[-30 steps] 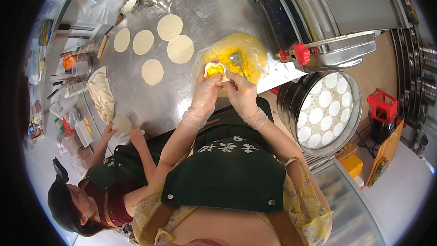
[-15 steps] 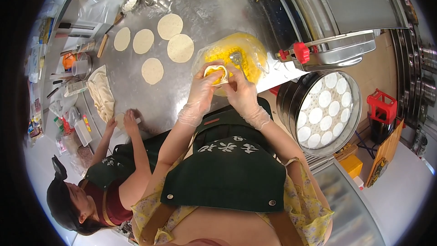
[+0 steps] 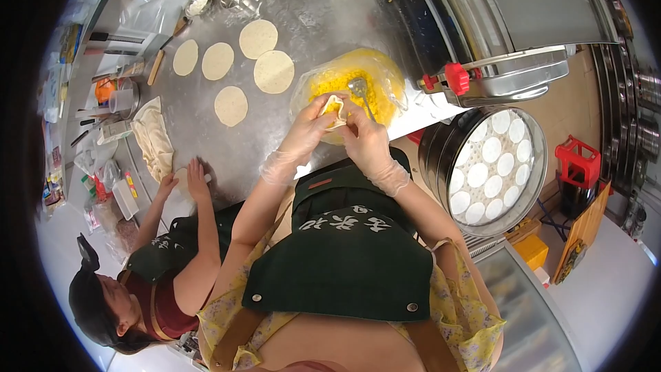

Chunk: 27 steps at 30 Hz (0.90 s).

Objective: Preparing and filling baozi dough circles at a bakery station.

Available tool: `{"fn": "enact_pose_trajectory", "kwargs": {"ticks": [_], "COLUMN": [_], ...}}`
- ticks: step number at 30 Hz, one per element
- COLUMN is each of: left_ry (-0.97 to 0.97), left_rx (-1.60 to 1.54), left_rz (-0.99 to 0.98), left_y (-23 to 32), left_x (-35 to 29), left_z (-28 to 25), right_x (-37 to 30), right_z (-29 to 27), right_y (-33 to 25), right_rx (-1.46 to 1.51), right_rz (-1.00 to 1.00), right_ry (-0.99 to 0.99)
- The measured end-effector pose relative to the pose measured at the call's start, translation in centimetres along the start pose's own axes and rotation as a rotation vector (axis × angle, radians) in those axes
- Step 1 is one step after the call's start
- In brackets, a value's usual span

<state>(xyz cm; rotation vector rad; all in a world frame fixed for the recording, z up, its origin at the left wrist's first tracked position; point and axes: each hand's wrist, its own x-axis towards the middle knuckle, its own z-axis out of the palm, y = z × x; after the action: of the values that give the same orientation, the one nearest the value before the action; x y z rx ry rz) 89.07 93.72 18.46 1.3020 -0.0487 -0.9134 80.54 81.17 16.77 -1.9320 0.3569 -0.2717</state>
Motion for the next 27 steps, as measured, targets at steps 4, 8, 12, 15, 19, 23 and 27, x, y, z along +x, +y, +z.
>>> {"fn": "enact_pose_trajectory", "kwargs": {"ticks": [4,8,12,15,19,23,27], "left_ry": [-0.056,0.032,0.035,-0.024,0.153,0.213,0.329], "left_rx": [0.061,-0.060,0.048,0.197,-0.016,-0.323,-0.354], "left_rz": [0.022,-0.029,-0.101,-0.032,-0.075,0.000,0.154], "left_y": [0.0,0.1,-0.3,-0.6,0.8,-0.1,-1.7], "left_x": [0.2,0.3,0.7,1.0,0.2,-0.3,0.0], "left_z": [-0.4,-0.2,-0.6,-1.4,0.1,1.2,2.9], "right_x": [-0.3,-0.2,0.0,-0.2,0.0,0.2,0.2], "right_z": [0.3,0.3,0.2,0.2,0.3,0.8,1.0], "right_y": [1.1,0.6,-0.8,-0.1,0.3,-0.6,0.1], "right_rx": [-0.106,-0.128,0.017,-0.042,-0.113,-0.013,-0.129], "right_rz": [-0.134,-0.209,0.041,0.032,-0.146,-0.067,-0.141], "right_ry": [-0.014,0.042,0.013,-0.012,0.048,0.107,0.117]}}
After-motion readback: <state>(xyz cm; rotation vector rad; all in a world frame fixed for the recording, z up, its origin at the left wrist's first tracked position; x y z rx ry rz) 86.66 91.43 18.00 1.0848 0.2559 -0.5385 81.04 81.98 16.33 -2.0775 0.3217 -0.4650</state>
